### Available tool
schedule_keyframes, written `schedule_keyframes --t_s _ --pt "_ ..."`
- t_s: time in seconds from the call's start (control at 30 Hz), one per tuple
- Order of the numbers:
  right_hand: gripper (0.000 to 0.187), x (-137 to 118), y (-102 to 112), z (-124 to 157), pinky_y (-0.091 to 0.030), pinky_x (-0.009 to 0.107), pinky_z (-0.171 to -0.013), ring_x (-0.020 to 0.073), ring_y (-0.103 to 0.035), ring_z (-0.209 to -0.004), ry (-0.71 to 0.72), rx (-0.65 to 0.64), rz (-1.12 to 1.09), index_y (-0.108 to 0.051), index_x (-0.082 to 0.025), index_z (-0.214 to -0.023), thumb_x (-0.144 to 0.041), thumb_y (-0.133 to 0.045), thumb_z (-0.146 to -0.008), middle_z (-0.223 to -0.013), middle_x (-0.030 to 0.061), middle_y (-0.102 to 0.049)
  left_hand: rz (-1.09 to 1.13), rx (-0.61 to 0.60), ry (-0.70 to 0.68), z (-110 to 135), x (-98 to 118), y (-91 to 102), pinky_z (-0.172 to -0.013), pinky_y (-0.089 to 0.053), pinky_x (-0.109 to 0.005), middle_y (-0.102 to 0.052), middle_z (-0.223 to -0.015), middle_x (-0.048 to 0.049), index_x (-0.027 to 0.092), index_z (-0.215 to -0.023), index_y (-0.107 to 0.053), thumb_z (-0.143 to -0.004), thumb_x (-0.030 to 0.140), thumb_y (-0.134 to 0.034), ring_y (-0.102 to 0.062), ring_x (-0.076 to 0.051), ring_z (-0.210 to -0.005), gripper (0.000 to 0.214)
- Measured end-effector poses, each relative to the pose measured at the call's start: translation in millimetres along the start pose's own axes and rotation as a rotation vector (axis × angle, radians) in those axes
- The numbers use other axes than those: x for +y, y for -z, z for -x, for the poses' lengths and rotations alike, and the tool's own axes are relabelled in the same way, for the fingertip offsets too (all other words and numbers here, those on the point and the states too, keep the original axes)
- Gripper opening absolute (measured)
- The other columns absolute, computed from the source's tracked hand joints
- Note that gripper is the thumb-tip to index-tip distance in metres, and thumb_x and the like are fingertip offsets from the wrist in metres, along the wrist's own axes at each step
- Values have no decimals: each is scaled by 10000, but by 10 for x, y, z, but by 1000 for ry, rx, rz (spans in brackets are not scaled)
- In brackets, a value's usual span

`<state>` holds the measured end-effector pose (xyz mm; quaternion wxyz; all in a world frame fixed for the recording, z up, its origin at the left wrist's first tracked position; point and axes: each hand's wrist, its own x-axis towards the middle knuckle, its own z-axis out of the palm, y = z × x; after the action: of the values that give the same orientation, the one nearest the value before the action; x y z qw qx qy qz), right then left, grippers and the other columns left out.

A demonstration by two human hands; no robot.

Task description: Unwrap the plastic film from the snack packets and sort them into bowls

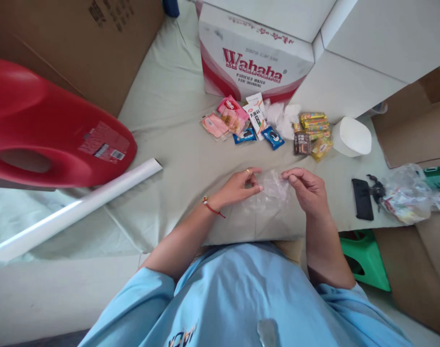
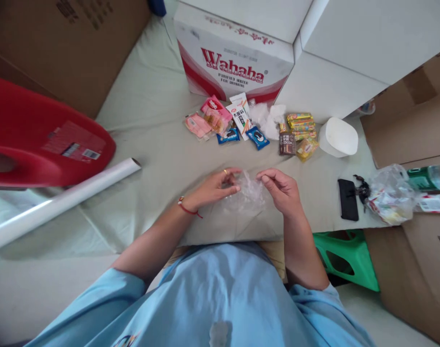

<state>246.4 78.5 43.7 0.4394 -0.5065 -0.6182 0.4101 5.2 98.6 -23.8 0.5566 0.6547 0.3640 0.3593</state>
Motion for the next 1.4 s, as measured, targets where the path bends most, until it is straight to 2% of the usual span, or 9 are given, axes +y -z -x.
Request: schedule_keyframes --t_s 0.17,0.23,0.37,0.6,0.7,0.83,0.93,1.23,1.4 --pt "293 89 -132 -60 -547 348 -798 200 -674 -836 -55 56 -30 -793 -266 -934 -556 -751 -923 -882 27 -759 -13 -35 1 -27 -44 -112 -721 -453 -297 -553 -697 23 219 -809 -686 -880 395 -690 -530 -163 -687 190" --pt "308 138 -173 -54 -540 335 -745 192 -661 -785 -106 70 -104 -772 -264 -926 -571 -754 -914 -860 25 -750 1 42 -82 -16 -14 -112 -847 -498 -337 -643 -883 -27 222 -871 -702 -810 323 -759 -613 -206 -872 132" --pt "328 181 -226 -58 -542 329 -707 200 -678 -776 -167 88 -294 -717 -274 -916 -595 -775 -880 -839 17 -731 108 83 -82 12 15 -138 -898 -526 -346 -661 -1266 -103 234 -1262 -651 -711 247 -817 -646 -253 -1119 576" --pt "679 77 -140 -92 -548 447 -1020 280 -621 -1280 26 219 -140 -676 -309 -1269 -855 -516 -900 -1332 104 -661 -21 222 122 -28 -90 -205 -617 -356 -263 -554 -656 41 197 -816 -654 -852 249 -612 -484 -130 -607 75" --pt "844 7 -141 -66 -514 470 -1070 305 -594 -1279 193 177 103 -643 -321 -1392 -885 -681 -765 -1343 108 -635 -93 309 121 -19 -69 -187 -615 -325 -262 -518 -609 62 204 -814 -659 -837 245 -626 -459 -125 -590 57" --pt "475 36 -230 -33 -514 422 -973 234 -630 -941 160 125 345 -751 -285 -1223 -585 -805 -859 -939 40 -682 -81 361 113 -3 -19 -154 -604 -305 -263 -495 -593 69 204 -836 -676 -841 291 -647 -429 -119 -574 92" --pt "311 147 -213 -14 -515 340 -829 179 -606 -812 60 299 222 -775 -251 -1095 -517 -726 -942 -837 7 -655 -18 438 165 -2 -4 -119 -589 -292 -257 -456 -602 68 202 -768 -635 -852 389 -658 -389 -112 -579 207" --pt "298 540 107 185 -475 256 -665 114 -543 -683 -174 520 -191 -719 -226 -932 -507 -786 -860 -797 -21 -621 261 657 309 185 0 4 -486 -216 -243 -280 -570 95 240 -705 -472 -876 490 -618 -238 -94 -497 336" --pt "563 448 134 311 -578 378 -878 221 -658 -1021 82 378 51 -674 -275 -1212 -672 -783 -829 -1115 68 -654 -29 682 238 307 171 -36 -548 -280 -240 -379 -608 67 221 -695 -511 -888 424 -618 -322 -103 -568 299"
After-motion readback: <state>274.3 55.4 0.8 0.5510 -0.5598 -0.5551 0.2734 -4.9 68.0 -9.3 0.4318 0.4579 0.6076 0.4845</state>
